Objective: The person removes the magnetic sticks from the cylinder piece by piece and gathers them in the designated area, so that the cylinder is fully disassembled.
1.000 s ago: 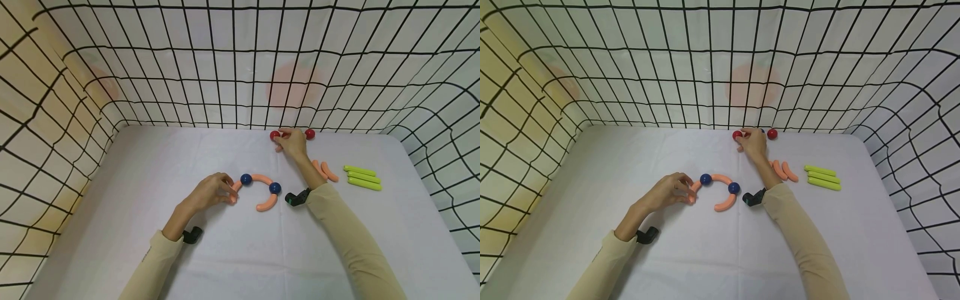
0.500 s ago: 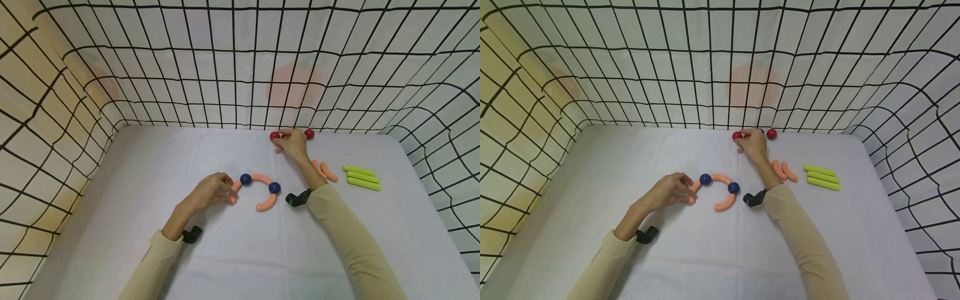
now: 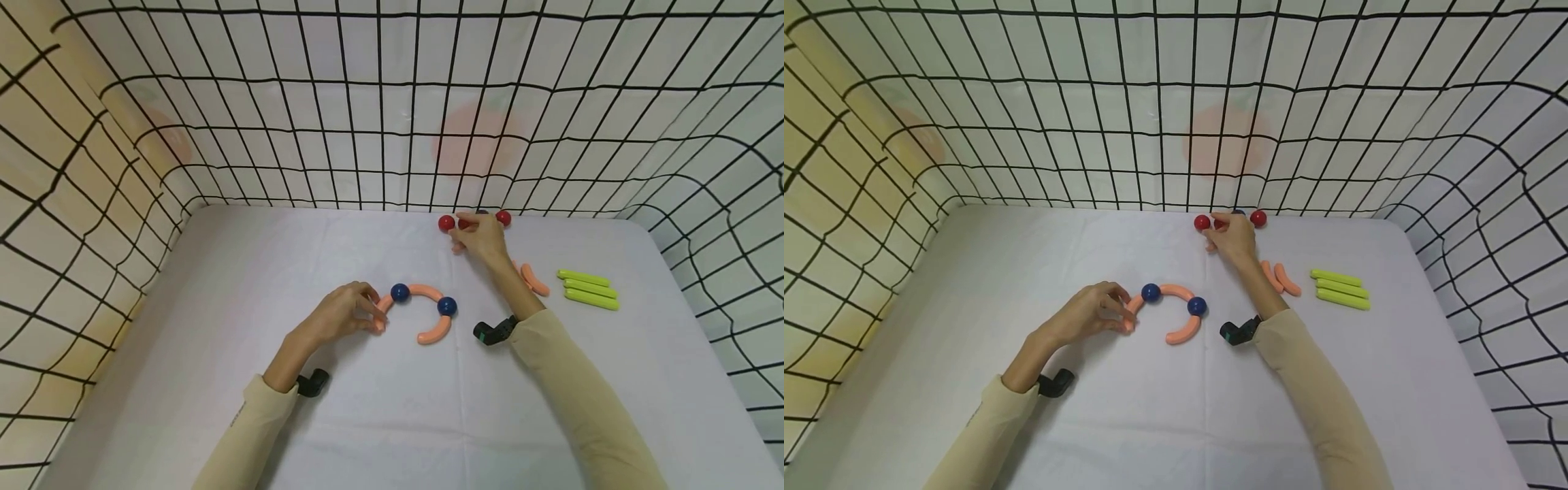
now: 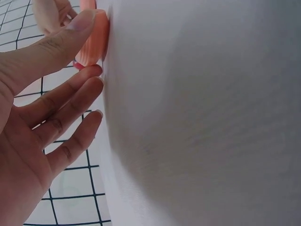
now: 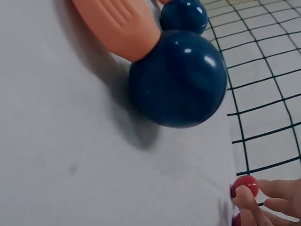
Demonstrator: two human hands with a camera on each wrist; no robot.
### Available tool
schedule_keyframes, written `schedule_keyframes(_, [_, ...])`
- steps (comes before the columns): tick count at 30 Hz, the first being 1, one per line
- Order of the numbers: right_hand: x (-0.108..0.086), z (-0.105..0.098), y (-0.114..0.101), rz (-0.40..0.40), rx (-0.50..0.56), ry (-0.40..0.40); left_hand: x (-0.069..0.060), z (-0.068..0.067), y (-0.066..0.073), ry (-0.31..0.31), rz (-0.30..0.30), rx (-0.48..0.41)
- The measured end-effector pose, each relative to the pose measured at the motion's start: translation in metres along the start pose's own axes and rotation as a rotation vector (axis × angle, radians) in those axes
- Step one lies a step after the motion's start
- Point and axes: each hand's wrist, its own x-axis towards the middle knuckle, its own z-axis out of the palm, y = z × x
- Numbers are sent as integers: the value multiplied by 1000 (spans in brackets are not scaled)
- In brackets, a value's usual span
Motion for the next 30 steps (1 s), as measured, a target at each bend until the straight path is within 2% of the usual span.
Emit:
schedule_keyframes(4, [-23,-12,0,20,20,-30,1,-3,1,-4,-8,-7])
schedule_keyframes(8, [-49,-21,3,-14,-32,-55,4,-7,5,36,20,-24])
schedule_keyframes(11, [-70,-26,5,-44,-77,-78,12,-8,11,69,51,-41])
schedule_keyframes(14, [-89,-27,7,-66,-94,-113,23,-4,16,77,62,-66])
schedule_keyframes(19, [-114,-26,12,-93,-73,-189,50,10,22,40,84,-145])
schedule_keyframes(23, [-130,-24,17,-72,-55,-231,70,20,25,-24,104,-209])
schedule_keyframes(27, [-142,-22,22,-32,-12,-276,85,27,27,-102,133,-209])
schedule_keyframes(30, [-149,-19,25,-39,19,-324,92,31,28,-140,144,-221])
